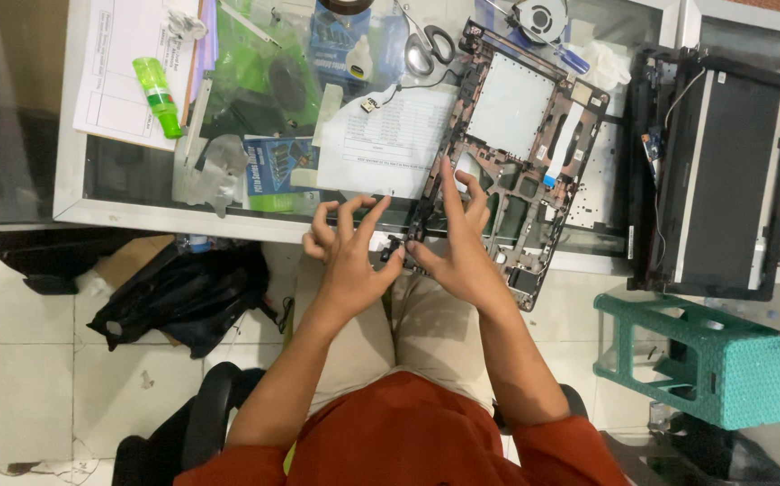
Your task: The person connects a ribbon cable to the motherboard of a disassembled laptop. They then pick up the laptop screen assembly and attach it to the main body, securing it with a screwdriver.
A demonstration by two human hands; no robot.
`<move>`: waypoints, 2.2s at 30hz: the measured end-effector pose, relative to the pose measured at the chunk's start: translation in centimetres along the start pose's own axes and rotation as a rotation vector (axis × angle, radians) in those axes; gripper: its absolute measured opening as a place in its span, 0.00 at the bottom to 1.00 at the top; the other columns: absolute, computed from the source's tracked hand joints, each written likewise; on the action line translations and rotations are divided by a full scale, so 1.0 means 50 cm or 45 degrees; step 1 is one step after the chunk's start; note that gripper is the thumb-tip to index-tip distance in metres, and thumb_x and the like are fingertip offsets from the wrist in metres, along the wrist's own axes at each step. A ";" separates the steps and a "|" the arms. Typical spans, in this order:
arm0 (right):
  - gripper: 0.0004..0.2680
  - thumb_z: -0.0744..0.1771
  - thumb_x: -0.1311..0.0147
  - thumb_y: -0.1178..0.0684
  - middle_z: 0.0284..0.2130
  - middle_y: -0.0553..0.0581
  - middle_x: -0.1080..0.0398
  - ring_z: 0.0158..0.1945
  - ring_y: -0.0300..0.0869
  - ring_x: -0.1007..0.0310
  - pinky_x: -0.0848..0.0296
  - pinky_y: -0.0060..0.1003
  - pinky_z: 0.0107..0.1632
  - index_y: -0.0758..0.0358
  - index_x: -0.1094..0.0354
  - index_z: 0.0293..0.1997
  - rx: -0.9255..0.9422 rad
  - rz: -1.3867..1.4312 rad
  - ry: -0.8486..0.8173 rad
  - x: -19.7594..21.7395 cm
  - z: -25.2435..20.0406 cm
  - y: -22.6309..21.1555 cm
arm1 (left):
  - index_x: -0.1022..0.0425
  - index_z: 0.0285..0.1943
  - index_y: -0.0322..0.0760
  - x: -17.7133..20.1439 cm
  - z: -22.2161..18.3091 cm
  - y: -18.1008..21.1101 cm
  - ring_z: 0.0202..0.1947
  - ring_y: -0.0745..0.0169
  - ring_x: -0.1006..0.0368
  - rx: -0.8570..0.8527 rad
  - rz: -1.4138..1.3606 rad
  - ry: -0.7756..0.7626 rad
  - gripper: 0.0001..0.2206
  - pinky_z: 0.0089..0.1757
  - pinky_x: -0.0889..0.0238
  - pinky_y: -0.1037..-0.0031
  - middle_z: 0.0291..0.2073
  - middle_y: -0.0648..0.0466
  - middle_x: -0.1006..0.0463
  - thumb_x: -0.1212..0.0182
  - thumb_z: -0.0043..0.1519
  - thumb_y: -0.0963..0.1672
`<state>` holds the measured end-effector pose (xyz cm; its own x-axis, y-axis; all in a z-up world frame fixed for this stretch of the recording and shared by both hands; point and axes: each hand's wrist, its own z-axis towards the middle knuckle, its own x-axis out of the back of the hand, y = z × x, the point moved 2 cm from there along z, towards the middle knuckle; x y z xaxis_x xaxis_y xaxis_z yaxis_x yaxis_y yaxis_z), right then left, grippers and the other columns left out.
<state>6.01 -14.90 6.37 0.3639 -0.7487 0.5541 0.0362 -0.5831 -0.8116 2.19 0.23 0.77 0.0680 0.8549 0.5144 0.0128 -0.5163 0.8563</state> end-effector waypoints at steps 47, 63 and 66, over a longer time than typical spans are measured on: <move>0.25 0.67 0.59 0.58 0.67 0.66 0.69 0.55 0.56 0.43 0.26 0.54 0.50 0.61 0.70 0.73 0.539 0.331 0.541 -0.041 -0.035 0.072 | 0.29 0.42 0.56 -0.009 -0.037 -0.055 0.58 0.49 0.37 -0.749 0.412 0.359 0.02 0.43 0.61 0.56 0.49 0.59 0.30 0.45 0.64 0.48; 0.23 0.68 0.59 0.40 0.64 0.77 0.70 0.58 0.70 0.43 0.26 0.58 0.48 0.36 0.66 0.71 1.111 0.207 0.178 -0.076 -0.035 0.119 | 0.28 0.43 0.57 -0.024 -0.038 -0.074 0.60 0.50 0.38 -0.754 0.428 0.346 0.03 0.42 0.61 0.55 0.45 0.61 0.30 0.45 0.64 0.46; 0.23 0.67 0.58 0.39 0.63 0.80 0.67 0.57 0.73 0.42 0.26 0.58 0.48 0.37 0.63 0.71 1.171 0.133 0.150 -0.073 -0.033 0.122 | 0.29 0.45 0.57 -0.018 -0.037 -0.064 0.59 0.49 0.38 -0.780 0.469 0.348 0.05 0.41 0.61 0.56 0.45 0.60 0.31 0.46 0.63 0.45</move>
<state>3.35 -16.23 -0.30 0.3123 -0.8398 0.4441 0.7497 -0.0693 -0.6582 0.22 1.19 -2.35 -0.2893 0.6568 0.6964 -0.5239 -0.7175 0.4591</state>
